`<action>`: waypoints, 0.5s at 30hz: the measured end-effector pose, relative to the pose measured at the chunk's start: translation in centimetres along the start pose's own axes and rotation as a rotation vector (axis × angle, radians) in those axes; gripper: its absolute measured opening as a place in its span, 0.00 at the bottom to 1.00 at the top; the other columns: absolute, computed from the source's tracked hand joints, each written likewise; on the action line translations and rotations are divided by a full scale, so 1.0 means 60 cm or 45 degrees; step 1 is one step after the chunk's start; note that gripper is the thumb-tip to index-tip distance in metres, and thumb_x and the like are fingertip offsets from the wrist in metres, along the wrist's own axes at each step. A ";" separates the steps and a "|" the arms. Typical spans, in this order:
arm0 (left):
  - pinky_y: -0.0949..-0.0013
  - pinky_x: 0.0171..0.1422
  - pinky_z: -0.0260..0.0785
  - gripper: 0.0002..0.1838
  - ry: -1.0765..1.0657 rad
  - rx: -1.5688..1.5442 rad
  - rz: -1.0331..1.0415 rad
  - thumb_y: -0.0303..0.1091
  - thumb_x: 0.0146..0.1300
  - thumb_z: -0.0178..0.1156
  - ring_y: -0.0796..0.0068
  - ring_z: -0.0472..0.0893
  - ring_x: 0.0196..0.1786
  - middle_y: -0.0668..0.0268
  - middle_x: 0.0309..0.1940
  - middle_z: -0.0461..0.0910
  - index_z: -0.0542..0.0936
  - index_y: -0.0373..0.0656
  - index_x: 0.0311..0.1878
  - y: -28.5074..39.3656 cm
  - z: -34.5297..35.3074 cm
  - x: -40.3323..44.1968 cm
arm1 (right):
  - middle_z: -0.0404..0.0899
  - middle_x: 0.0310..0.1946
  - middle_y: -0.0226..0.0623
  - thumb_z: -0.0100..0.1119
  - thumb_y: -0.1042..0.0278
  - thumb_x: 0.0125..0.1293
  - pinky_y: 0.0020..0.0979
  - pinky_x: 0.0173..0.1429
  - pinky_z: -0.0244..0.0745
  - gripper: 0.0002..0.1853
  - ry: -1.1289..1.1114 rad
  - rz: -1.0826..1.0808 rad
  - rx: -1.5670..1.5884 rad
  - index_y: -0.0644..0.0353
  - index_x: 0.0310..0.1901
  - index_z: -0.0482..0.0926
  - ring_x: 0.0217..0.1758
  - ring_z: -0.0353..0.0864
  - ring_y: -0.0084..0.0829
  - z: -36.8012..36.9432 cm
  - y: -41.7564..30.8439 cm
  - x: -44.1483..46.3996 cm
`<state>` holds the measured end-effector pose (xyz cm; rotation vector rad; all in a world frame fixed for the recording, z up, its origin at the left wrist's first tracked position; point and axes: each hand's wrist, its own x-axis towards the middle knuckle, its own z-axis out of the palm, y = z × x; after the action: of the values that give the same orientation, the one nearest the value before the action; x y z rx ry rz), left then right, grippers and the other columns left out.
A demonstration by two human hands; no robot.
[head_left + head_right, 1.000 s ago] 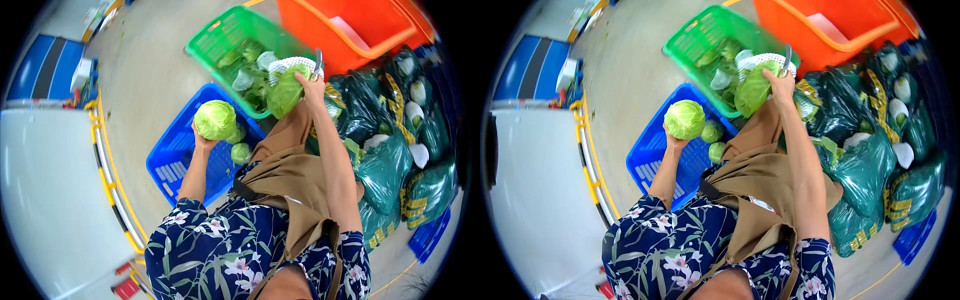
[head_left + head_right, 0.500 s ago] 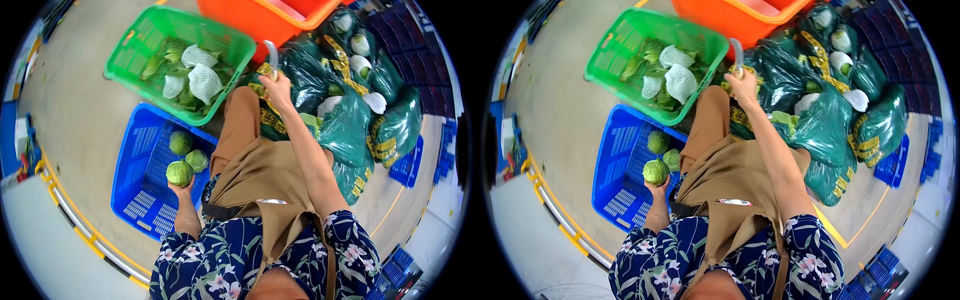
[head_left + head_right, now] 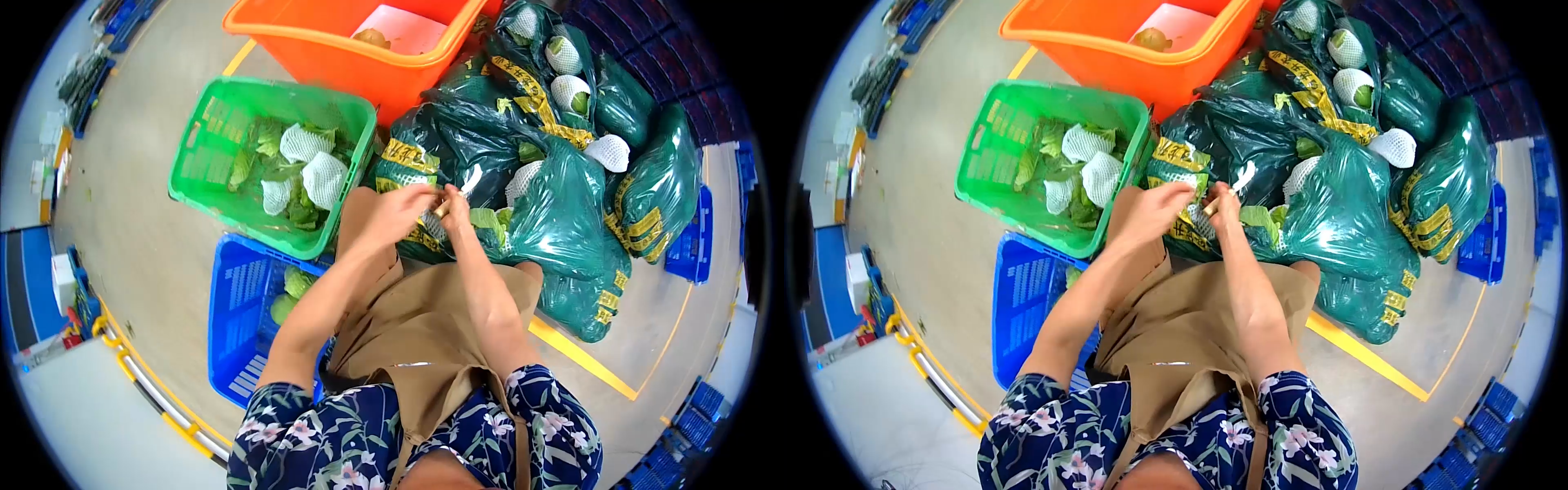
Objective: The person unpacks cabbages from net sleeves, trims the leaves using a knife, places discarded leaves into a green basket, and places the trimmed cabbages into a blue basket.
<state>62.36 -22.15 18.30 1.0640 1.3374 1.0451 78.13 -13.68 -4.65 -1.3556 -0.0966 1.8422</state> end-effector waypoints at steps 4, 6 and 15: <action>0.61 0.57 0.72 0.16 0.065 0.546 0.372 0.34 0.64 0.52 0.55 0.81 0.51 0.51 0.47 0.82 0.80 0.37 0.51 -0.126 0.087 0.220 | 0.73 0.28 0.32 0.56 0.67 0.66 0.36 0.28 0.72 0.05 -0.151 0.045 -0.001 0.53 0.43 0.76 0.25 0.70 0.29 0.002 0.022 0.024; 0.56 0.58 0.71 0.16 0.100 0.843 0.169 0.35 0.63 0.51 0.49 0.80 0.50 0.48 0.46 0.81 0.81 0.39 0.49 -0.174 0.050 0.294 | 0.72 0.28 0.32 0.62 0.67 0.63 0.36 0.27 0.71 0.09 0.132 0.174 0.108 0.52 0.44 0.77 0.26 0.71 0.29 0.028 -0.006 -0.010; 0.53 0.62 0.67 0.40 0.099 1.125 -0.661 0.67 0.62 0.47 0.45 0.76 0.58 0.40 0.51 0.78 0.79 0.32 0.51 -0.228 -0.060 0.332 | 0.78 0.38 0.35 0.58 0.60 0.67 0.36 0.44 0.74 0.15 -0.029 0.085 -0.240 0.63 0.48 0.76 0.38 0.77 0.32 0.062 -0.019 0.015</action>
<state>57.97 -5.68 0.84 1.1847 2.0707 0.0710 75.65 -10.92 -3.20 -1.4827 -0.2451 1.9442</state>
